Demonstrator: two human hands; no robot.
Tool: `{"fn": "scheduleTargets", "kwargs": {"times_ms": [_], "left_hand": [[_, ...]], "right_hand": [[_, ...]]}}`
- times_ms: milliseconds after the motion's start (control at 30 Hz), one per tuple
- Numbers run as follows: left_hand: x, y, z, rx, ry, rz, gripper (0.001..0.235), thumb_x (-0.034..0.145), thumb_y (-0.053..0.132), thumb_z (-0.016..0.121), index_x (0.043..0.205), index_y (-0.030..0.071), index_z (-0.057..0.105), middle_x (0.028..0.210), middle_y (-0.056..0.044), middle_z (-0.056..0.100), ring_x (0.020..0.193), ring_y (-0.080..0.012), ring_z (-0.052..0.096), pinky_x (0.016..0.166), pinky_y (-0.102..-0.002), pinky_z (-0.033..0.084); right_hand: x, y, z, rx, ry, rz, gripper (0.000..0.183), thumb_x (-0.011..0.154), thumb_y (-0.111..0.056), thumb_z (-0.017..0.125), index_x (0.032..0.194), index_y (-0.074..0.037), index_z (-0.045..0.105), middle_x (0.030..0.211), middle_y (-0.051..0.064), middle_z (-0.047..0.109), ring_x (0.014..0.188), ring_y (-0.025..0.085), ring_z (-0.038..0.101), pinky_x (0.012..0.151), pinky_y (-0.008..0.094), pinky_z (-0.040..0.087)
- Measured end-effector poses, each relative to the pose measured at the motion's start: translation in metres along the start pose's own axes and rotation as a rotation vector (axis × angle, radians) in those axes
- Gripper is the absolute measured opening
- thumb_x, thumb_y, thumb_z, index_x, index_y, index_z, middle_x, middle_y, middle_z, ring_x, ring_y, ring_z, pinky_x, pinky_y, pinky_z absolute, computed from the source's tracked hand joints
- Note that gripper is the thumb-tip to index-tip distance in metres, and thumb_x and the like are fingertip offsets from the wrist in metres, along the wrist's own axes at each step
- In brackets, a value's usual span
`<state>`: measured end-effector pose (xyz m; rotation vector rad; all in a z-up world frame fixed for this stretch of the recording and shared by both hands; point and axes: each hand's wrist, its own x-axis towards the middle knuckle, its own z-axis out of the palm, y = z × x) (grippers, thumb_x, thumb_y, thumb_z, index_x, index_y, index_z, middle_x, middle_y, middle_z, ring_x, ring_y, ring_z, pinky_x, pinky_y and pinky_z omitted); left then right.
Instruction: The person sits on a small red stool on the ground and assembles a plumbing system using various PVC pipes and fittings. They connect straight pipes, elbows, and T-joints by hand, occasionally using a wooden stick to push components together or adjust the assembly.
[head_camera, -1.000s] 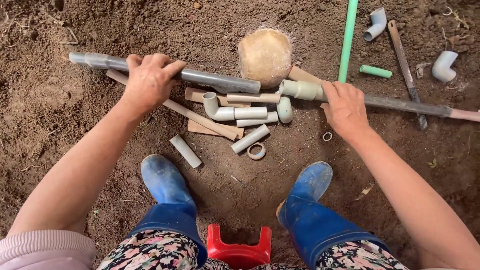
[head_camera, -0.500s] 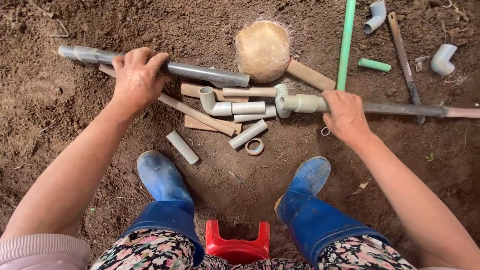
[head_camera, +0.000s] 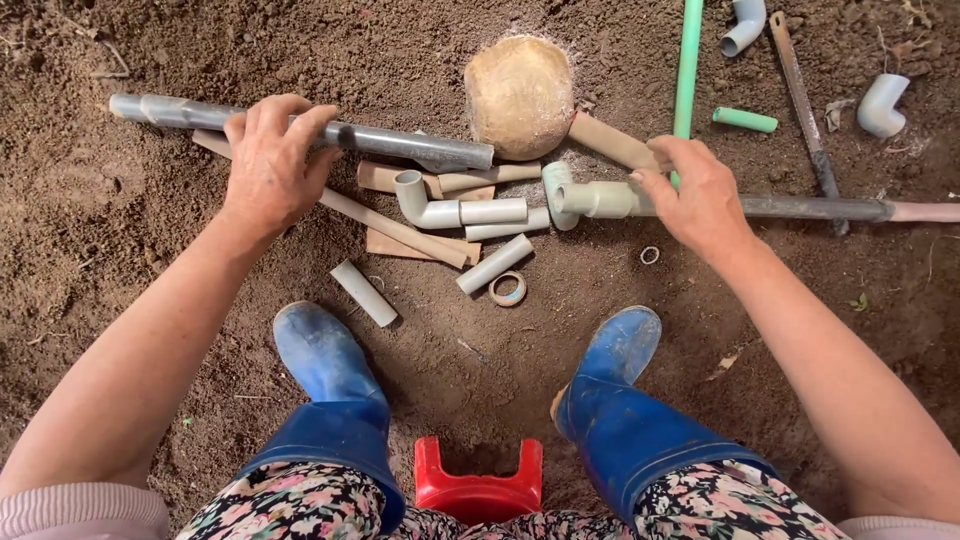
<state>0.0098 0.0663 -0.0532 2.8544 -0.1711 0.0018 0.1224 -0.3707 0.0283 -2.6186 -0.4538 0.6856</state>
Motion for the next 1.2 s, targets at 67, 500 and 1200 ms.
{"fn": "scheduleTargets", "kwargs": {"times_ms": [67, 500, 1200], "left_hand": [[0.002, 0.003, -0.001, -0.025, 0.112, 0.08, 0.047, 0.087, 0.02, 0.073, 0.13, 0.015, 0.052, 0.117, -0.015, 0.056, 0.101, -0.0278, 0.052, 0.086, -0.041, 0.035], [-0.001, 0.018, 0.008, -0.199, 0.184, 0.18, 0.03, 0.09, 0.015, 0.071, 0.118, 0.017, 0.058, 0.108, -0.006, 0.054, 0.107, -0.021, 0.053, 0.09, -0.034, 0.035], [0.003, 0.054, -0.009, -0.297, 0.091, 0.242, 0.022, 0.086, 0.011, 0.073, 0.104, 0.009, 0.062, 0.096, -0.008, 0.061, 0.088, -0.0212, 0.059, 0.079, -0.036, 0.046]], "right_hand": [[0.004, 0.014, 0.001, -0.019, 0.03, -0.014, 0.036, 0.093, -0.019, 0.057, 0.124, 0.0, 0.053, 0.11, 0.018, 0.057, 0.1, 0.031, 0.056, 0.087, 0.048, 0.045], [0.026, 0.1, 0.024, -0.199, 0.325, -0.213, 0.022, 0.09, -0.009, 0.07, 0.111, -0.005, 0.065, 0.093, 0.011, 0.06, 0.086, 0.026, 0.067, 0.077, 0.035, 0.056], [0.058, 0.037, 0.027, -0.382, 0.086, -0.192, 0.018, 0.08, -0.011, 0.066, 0.088, -0.009, 0.051, 0.077, 0.006, 0.051, 0.075, 0.025, 0.051, 0.07, 0.038, 0.042]]}}
